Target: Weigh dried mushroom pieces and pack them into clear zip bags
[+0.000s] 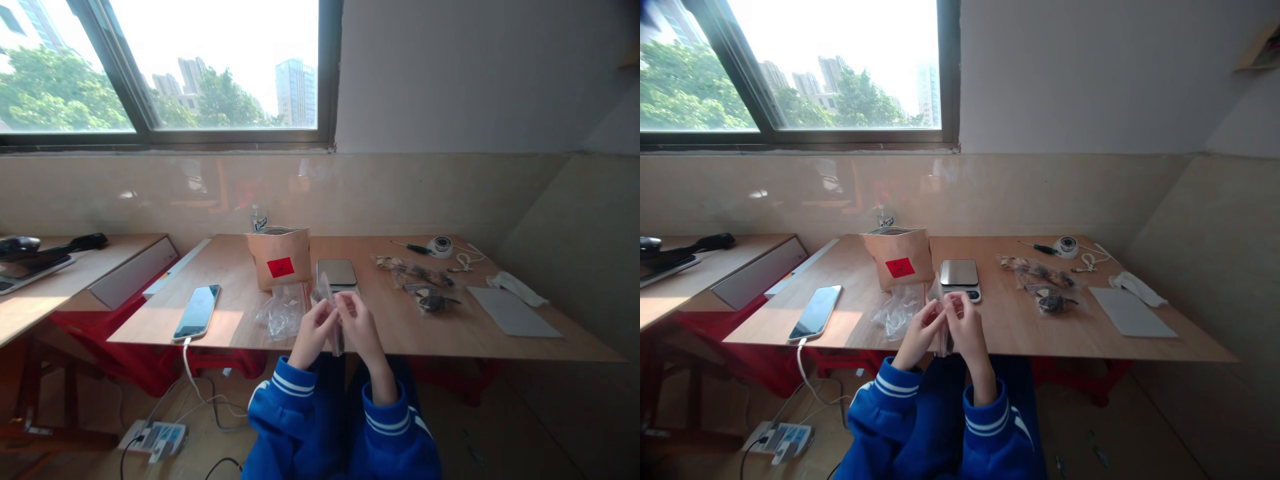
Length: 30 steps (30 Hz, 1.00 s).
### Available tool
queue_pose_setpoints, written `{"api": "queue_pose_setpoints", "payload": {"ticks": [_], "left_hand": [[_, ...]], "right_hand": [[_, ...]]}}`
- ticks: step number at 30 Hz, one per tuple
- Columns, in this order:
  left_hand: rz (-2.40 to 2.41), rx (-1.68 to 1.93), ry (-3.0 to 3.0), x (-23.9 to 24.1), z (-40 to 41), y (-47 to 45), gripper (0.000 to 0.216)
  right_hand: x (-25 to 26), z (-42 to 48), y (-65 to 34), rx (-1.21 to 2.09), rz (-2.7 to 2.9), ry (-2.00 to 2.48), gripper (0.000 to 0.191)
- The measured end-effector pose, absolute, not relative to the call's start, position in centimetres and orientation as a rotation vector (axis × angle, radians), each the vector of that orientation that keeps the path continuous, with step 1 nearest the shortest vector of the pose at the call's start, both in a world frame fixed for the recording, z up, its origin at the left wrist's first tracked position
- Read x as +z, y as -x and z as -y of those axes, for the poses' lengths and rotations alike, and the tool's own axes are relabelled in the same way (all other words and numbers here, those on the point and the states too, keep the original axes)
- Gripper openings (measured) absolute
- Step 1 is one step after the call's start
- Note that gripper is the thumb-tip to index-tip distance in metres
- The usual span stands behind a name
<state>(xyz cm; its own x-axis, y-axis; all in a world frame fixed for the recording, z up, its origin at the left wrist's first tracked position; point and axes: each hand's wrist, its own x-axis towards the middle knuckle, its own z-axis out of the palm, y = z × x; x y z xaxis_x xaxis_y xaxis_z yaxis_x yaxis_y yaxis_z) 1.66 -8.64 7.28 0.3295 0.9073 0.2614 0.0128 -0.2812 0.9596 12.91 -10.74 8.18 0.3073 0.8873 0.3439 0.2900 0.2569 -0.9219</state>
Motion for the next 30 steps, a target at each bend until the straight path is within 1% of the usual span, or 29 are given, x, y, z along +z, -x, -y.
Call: {"api": "queue_pose_setpoints", "payload": {"ticks": [2, 7, 11, 13, 16, 22, 26, 30], "left_hand": [[-0.874, 1.159, -1.678, 7.2, 8.7, -1.9, 0.023], [-0.964, 1.169, -1.826, 7.0, 9.0, -1.9, 0.023], [-0.906, 1.117, -1.809, 6.9, 8.9, -1.5, 0.022], [-0.883, 1.098, -1.694, 6.7, 8.7, -1.3, 0.026], [-0.917, 1.11, -1.564, 6.6, 8.4, -1.1, 0.032], [-0.951, 1.112, -1.483, 6.7, 8.3, -1.2, 0.032], [-1.006, 1.233, -1.496, 6.5, 8.5, -1.6, 0.033], [-1.173, 1.419, -1.46, 6.4, 8.4, -1.3, 0.033]], "right_hand": [[8.9, 11.1, -12.6, 0.74, 1.288, 1.248, 0.03], [8.9, 11.1, -13.1, 0.825, 1.207, 1.202, 0.031], [8.4, 10.9, -13.2, 0.787, 1.211, 1.234, 0.03], [8.4, 10.9, -13.0, 0.748, 1.221, 1.258, 0.027], [8.4, 10.9, -12.7, 0.711, 1.256, 1.277, 0.025], [8.3, 11.0, -12.3, 0.701, 1.334, 1.302, 0.024], [8.2, 10.9, -12.3, 0.799, 1.295, 1.261, 0.025], [7.5, 10.6, -13.7, 0.632, 0.945, 1.302, 0.03]]}}
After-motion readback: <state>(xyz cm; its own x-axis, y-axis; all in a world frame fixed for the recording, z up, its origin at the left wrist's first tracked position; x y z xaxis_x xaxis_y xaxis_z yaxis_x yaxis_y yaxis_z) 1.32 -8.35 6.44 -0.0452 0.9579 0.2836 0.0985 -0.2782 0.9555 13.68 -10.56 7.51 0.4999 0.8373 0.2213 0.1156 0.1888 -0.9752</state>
